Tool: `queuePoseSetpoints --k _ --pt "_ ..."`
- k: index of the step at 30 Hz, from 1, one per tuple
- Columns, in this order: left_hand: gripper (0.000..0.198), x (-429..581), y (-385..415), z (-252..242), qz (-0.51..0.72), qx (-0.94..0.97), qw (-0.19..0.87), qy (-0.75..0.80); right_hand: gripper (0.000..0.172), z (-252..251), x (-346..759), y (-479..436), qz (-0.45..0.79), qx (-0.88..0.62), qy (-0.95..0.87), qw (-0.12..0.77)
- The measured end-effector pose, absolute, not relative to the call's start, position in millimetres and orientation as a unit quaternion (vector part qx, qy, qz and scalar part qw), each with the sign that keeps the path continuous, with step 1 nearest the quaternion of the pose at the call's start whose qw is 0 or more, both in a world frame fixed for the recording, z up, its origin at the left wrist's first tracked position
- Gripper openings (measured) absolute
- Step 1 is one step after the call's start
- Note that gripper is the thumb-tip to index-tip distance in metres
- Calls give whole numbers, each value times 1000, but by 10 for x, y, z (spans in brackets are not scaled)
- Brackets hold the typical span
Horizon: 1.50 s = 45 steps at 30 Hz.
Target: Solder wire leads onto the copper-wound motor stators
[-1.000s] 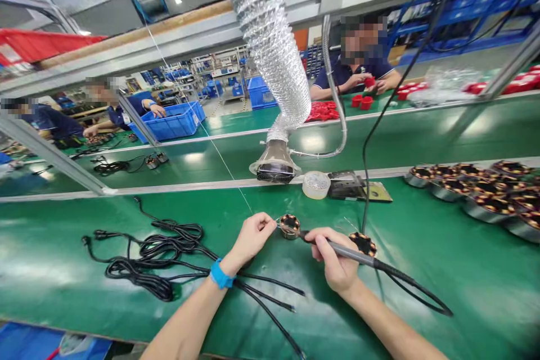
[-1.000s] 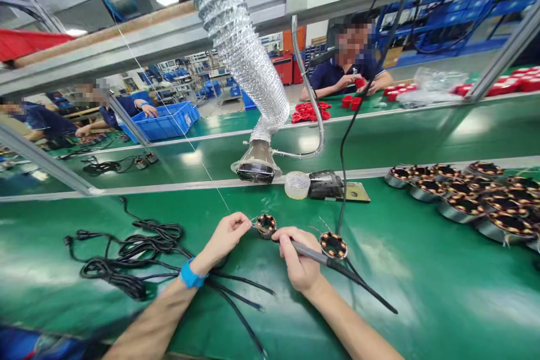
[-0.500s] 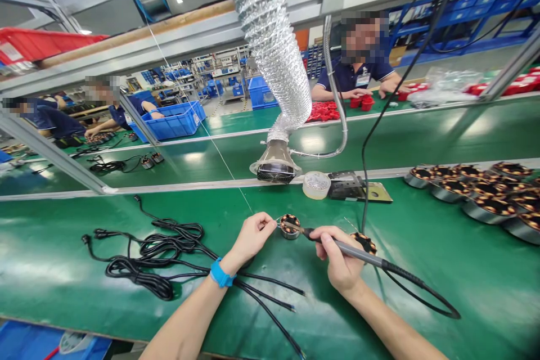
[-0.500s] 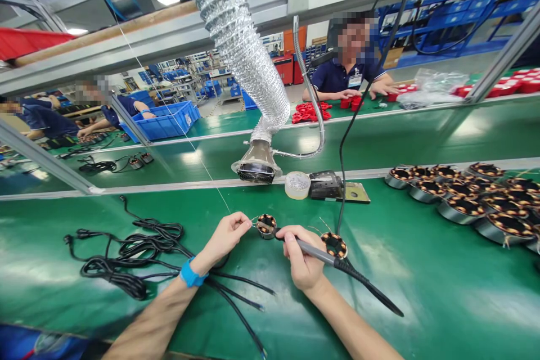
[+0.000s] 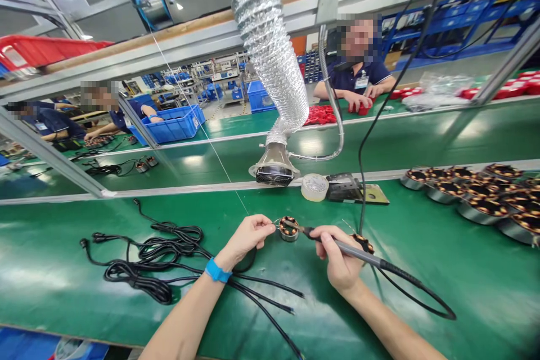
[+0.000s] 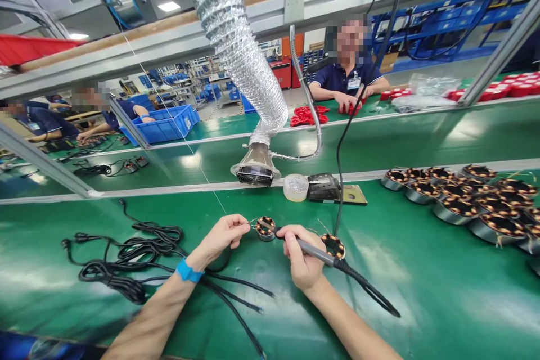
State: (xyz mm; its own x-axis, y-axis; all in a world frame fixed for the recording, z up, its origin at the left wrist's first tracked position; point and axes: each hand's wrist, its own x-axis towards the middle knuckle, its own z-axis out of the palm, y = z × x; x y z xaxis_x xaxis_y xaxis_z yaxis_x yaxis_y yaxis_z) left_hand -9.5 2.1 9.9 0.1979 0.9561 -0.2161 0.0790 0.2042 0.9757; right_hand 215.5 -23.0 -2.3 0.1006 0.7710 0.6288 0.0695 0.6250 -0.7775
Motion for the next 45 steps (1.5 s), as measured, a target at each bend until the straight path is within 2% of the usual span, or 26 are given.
queuePoseSetpoints --k 4,10,17,26,32,37,45 --pt "54 -102 50 87 383 474 615 501 25 -12 2159 -220 258 -342 -617 660" --pt "61 19 17 -1 396 496 561 531 25 -1 2145 -217 251 -343 -622 658" --pt "61 -90 69 39 411 429 643 483 27 -26 2156 -205 247 -359 -622 650" --pt "64 83 8 -50 435 436 603 507 26 -24 2147 -205 221 -361 -642 638" --pt "61 2 46 11 439 401 640 487 27 -40 2160 -191 195 -366 -654 632" --pt "57 5 62 5 458 393 623 497 24 -38 2155 -183 178 -362 -668 625" --pt "56 15 -2 52 450 411 597 522 22 137 2152 -268 50 -349 -715 604"
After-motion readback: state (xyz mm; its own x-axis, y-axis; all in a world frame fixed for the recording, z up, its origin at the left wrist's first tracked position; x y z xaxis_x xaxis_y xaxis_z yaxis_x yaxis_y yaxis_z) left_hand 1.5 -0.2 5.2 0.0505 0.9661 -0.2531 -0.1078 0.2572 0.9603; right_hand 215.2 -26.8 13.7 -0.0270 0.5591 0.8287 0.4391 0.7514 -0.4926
